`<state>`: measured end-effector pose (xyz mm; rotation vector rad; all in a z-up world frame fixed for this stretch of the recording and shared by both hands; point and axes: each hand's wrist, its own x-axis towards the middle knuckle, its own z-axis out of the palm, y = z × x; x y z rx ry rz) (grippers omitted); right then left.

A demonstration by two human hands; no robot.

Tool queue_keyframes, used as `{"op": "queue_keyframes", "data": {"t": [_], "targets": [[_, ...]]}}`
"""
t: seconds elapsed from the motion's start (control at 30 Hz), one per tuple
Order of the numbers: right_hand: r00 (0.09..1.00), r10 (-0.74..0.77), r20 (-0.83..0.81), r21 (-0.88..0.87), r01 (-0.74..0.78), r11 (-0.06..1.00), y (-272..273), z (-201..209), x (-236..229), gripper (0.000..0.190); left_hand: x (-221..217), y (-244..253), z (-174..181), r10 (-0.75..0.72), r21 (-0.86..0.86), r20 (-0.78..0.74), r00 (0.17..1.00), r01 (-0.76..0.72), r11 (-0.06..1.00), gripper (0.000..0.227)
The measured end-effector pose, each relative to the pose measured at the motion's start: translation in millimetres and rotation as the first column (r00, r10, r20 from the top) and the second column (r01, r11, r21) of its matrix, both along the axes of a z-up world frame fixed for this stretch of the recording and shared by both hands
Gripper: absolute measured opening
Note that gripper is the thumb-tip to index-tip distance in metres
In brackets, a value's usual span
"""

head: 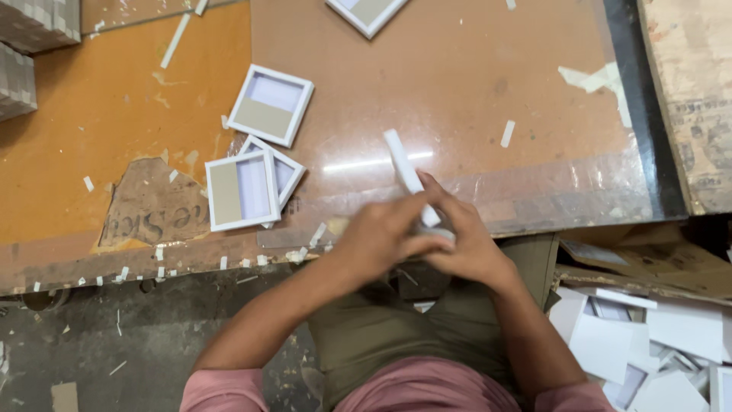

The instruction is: The person assembles small white picture frames by hand. They pick up frame parts, align them, and press them together on a workbench, then place the completed frames aside.

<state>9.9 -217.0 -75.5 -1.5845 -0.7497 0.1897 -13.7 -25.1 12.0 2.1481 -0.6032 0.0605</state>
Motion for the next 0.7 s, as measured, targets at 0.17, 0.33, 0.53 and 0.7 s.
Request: {"op": "queue_keyframes", "data": {"t": [0.17, 0.33, 0.53, 0.7], "targets": [[0.972, -0.113, 0.207, -0.033, 0.123, 0.992, 18.3, -21.6, 3.6, 0.077, -24.8, -5.0, -3.5, 0.058, -0.102, 0.046, 0.997, -0.053, 0.993, 0.029], [0.982, -0.180, 0.054, -0.031, 0.181, 0.983, 29.4, -24.9, -4.8, 0.070, -21.9, -3.1, -12.6, 0.178, 0.085, 0.060, 0.982, -0.183, 0.979, 0.022], [0.951, -0.266, 0.157, -0.123, 0.286, 0.950, 36.6, -17.3, 2.3, 0.073, 37.0, 15.8, 3.3, 0.448, 0.150, 0.111, 0.887, -0.461, 0.875, 0.019], [0.952, -0.277, 0.132, -0.095, 0.291, 0.952, 37.9, -21.4, -17.0, 0.064, 55.1, 42.0, -7.0, 0.580, 0.251, 0.308, 0.754, -0.652, 0.715, 0.015]]}}
